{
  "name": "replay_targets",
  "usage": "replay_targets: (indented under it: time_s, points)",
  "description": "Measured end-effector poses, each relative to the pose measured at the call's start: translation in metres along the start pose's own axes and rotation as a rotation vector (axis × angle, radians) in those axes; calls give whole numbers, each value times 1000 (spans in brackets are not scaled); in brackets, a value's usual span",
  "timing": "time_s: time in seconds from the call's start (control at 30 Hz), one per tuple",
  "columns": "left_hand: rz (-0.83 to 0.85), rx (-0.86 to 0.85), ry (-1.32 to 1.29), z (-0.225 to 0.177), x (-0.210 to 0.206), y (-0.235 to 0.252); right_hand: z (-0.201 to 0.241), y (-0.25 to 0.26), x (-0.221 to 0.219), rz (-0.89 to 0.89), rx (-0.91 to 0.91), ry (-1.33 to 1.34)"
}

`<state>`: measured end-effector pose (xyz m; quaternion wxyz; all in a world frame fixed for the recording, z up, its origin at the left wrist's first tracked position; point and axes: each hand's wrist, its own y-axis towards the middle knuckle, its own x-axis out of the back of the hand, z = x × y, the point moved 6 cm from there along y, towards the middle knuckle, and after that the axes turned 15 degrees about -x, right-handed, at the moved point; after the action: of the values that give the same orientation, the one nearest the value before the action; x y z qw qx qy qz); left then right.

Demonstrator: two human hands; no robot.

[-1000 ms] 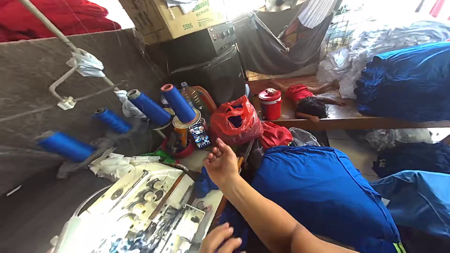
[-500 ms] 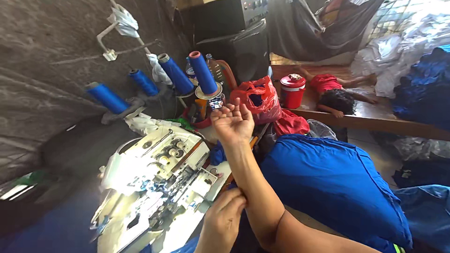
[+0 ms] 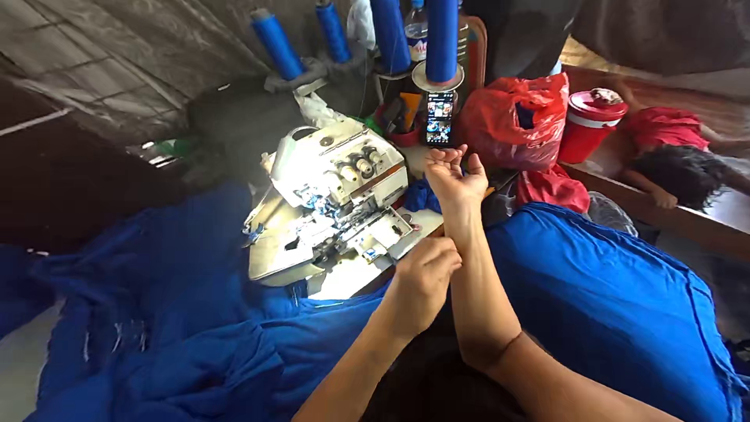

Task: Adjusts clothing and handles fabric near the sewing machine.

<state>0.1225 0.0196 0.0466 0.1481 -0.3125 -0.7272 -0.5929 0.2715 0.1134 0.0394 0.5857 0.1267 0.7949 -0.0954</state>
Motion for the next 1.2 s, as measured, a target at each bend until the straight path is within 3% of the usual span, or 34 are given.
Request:
replay_targets:
  time_s: [0.1,0.2,0.37,0.47,0.57,0.67,0.8,0.93,1.0,1.2]
  points:
    - [96,22,-91,-15,-16,-32,18,10,21,-9,29,-7]
    - [79,3,-154,-13,-12,-37,7,12,21,-1,-43,-47]
    - [-261,74,123,4,36,7,-31,-2,11,28,-131,-112]
    - [-177,92,139,8,39,17,-38,1,15,-5,-136,-71]
    - [-40,48,75,-4,17,2,-17,6,23,-27,-30,-58]
    - [-35,41,-77,-23,-9,-32,1,4,25,-48,55,-21]
    - [-63,14,-157,-35,-12,-48,-13,-6,4,-7,-16,-38]
    - [-255,121,113,-7,22,-18,-37,-16,14,97,-166,-112]
    - [-337,131,171,7,28,-11,-44,-14,28,61,-213,-84]
    - [-105,93,2,-10,-14,-32,-8,-7,39,1,-91,-3]
